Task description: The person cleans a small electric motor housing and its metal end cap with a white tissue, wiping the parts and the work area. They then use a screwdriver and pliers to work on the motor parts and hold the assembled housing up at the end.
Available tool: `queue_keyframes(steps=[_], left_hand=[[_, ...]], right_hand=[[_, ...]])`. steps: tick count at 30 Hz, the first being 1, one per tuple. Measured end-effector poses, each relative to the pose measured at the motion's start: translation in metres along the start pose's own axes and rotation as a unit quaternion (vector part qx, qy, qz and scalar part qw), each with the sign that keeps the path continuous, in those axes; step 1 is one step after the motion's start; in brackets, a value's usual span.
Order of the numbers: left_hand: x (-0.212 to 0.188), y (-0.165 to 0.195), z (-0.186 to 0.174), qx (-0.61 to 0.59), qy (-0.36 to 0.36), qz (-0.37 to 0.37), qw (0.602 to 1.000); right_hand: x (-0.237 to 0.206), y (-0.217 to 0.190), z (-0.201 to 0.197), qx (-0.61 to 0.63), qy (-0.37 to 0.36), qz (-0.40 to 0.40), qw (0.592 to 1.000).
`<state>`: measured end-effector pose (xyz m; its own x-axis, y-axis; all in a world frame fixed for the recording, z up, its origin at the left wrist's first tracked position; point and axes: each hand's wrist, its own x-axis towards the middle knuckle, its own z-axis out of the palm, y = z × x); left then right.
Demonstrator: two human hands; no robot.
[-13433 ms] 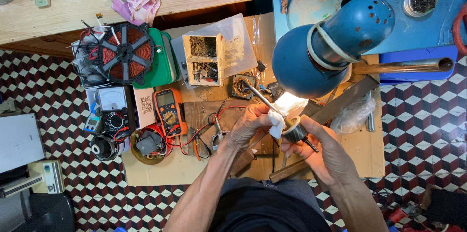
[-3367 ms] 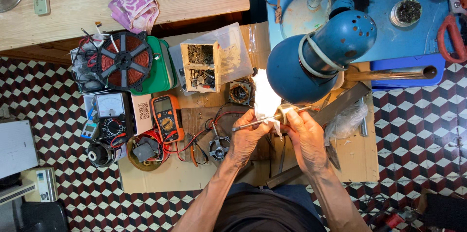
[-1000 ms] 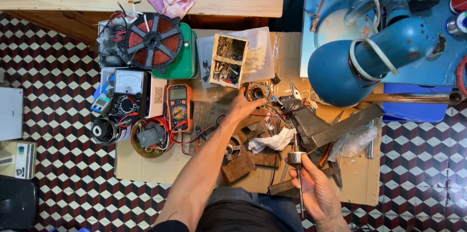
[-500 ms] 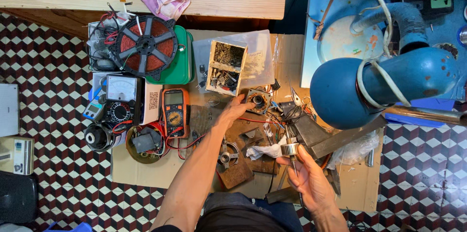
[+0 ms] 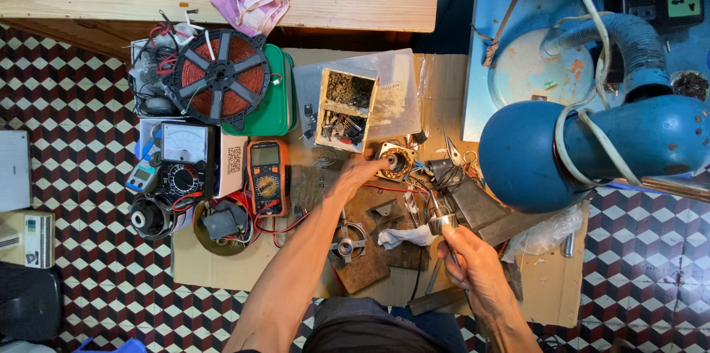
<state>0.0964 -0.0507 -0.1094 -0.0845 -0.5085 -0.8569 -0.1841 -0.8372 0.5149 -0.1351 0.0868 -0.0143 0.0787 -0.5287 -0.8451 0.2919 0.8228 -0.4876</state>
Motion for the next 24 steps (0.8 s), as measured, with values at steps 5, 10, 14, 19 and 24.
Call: queue_keyframes(steps=[5,10,14,19,24], left_hand=[[-0.001,-0.006,0.008,0.024,0.044,0.066,0.997],[-0.014,-0.019,0.019,-0.057,0.054,0.087,0.993],[-0.021,-0.029,0.035,-0.087,0.076,0.159,0.98],[-0.031,-0.04,0.05,-0.129,0.066,0.221,0.964],[-0.049,-0.045,0.059,-0.126,0.048,0.1,0.986]], right_hand=[[-0.007,-0.001,-0.003,-0.014,-0.036,-0.018,0.999],[-0.023,-0.016,-0.001,-0.042,-0.025,0.007,0.999],[-0.025,-0.018,-0.001,-0.089,-0.004,0.001,0.996],[-0.025,-0.016,-0.003,-0.269,0.001,-0.149,0.952],[-0.03,-0.042,0.003,-0.463,0.06,-0.2,0.862]])
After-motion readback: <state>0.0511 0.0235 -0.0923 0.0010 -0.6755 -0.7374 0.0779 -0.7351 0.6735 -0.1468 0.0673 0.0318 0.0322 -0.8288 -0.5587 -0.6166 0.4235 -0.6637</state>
